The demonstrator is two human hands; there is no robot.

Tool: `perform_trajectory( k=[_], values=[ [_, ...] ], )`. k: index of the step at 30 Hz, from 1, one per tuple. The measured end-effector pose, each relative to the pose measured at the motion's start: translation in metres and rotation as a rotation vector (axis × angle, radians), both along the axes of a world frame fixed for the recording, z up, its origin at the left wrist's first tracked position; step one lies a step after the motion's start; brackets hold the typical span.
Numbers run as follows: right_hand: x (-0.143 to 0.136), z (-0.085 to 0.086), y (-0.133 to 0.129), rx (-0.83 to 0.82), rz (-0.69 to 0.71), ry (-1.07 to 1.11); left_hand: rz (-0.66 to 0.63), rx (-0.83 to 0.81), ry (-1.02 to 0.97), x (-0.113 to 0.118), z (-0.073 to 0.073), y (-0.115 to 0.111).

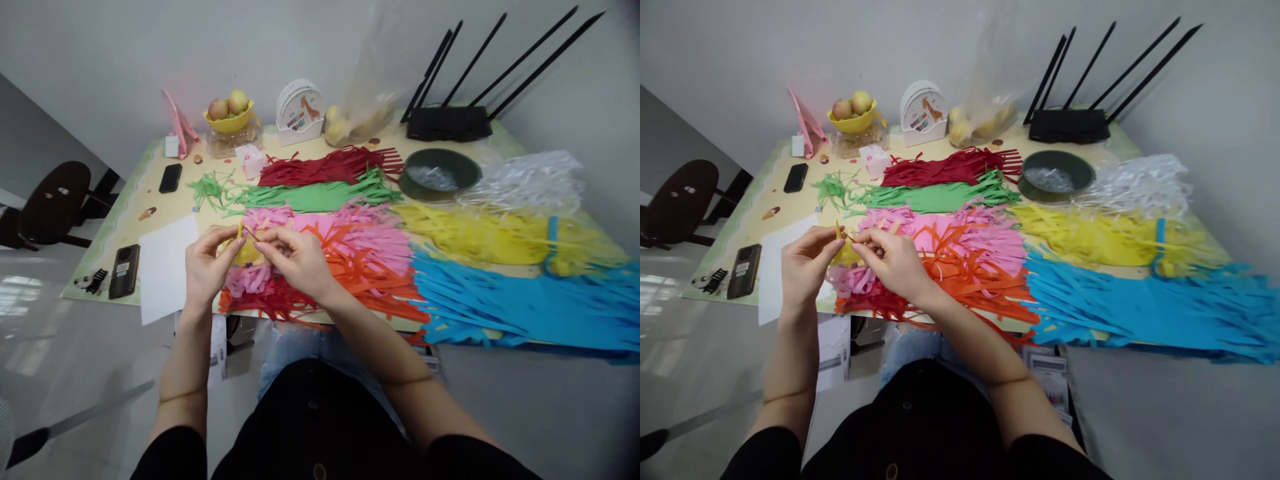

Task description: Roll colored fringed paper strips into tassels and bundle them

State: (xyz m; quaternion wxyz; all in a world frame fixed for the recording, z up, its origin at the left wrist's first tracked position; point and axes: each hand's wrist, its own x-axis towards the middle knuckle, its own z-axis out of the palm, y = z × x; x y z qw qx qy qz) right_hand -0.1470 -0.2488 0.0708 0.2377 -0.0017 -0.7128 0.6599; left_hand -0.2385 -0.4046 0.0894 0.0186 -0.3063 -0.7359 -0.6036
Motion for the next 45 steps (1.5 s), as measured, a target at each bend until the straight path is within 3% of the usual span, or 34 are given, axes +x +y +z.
perform_trajectory(
  k=[7, 13, 17, 20, 22, 24, 26, 29, 30, 31, 32, 35, 38, 40, 43, 45],
  values=[
    [-0.001, 0.003, -0.002, 0.001, 0.007, -0.048, 0.005, -0.095, 0.233, 0.002, -0.007, 0.001],
    [-0.003, 0.001, 0.001, -0.172, 0.099, -0.058, 0.099, -0.314, 0.594, 0.013, 0.001, 0.001],
    [-0.007, -0.005, 0.005, -0.283, 0.175, -0.101, 0.028, -0.411, 0.701, 0.015, 0.002, 0.0],
    [-0.011, -0.01, 0.01, -0.255, 0.222, -0.152, -0.033, -0.488, 0.735, 0.017, -0.003, -0.002],
    [-0.012, -0.012, 0.013, -0.209, 0.158, -0.133, -0.058, -0.55, 0.746, 0.018, -0.007, -0.005],
    [-0.013, -0.012, 0.015, -0.295, 0.019, -0.045, -0.089, -0.628, 0.727, 0.011, -0.008, -0.009],
    [-0.014, -0.013, 0.015, -0.485, -0.072, 0.052, -0.212, -0.687, 0.626, -0.011, -0.008, -0.011],
    [-0.014, -0.016, 0.013, -0.618, -0.005, 0.057, -0.434, -0.668, 0.331, -0.079, -0.008, -0.006],
    [-0.014, -0.017, 0.012, -0.614, 0.037, 0.024, -0.349, -0.646, 0.258, -0.107, -0.011, -0.001],
    [-0.015, -0.019, 0.01, -0.609, 0.069, -0.005, -0.161, -0.617, 0.243, -0.134, -0.017, 0.006],
    [-0.015, -0.02, 0.008, -0.607, 0.089, -0.025, -0.083, -0.619, 0.241, -0.16, -0.023, 0.014],
    [-0.015, -0.022, 0.007, -0.6, 0.109, -0.04, -0.012, -0.615, 0.227, -0.213, -0.051, 0.04],
    [-0.013, -0.021, 0.013, -0.561, 0.102, -0.053, 0.035, -0.581, 0.211, -0.235, -0.07, 0.052],
    [-0.013, -0.02, 0.019, -0.515, 0.075, -0.069, 0.09, -0.546, 0.202, -0.242, -0.072, 0.052],
    [-0.017, -0.019, 0.026, -0.425, 0.012, -0.08, 0.167, -0.463, 0.2, -0.24, -0.057, 0.042],
    [-0.022, -0.018, 0.027, -0.355, -0.01, -0.079, 0.156, -0.401, 0.198, -0.222, -0.041, 0.031]
  ],
)
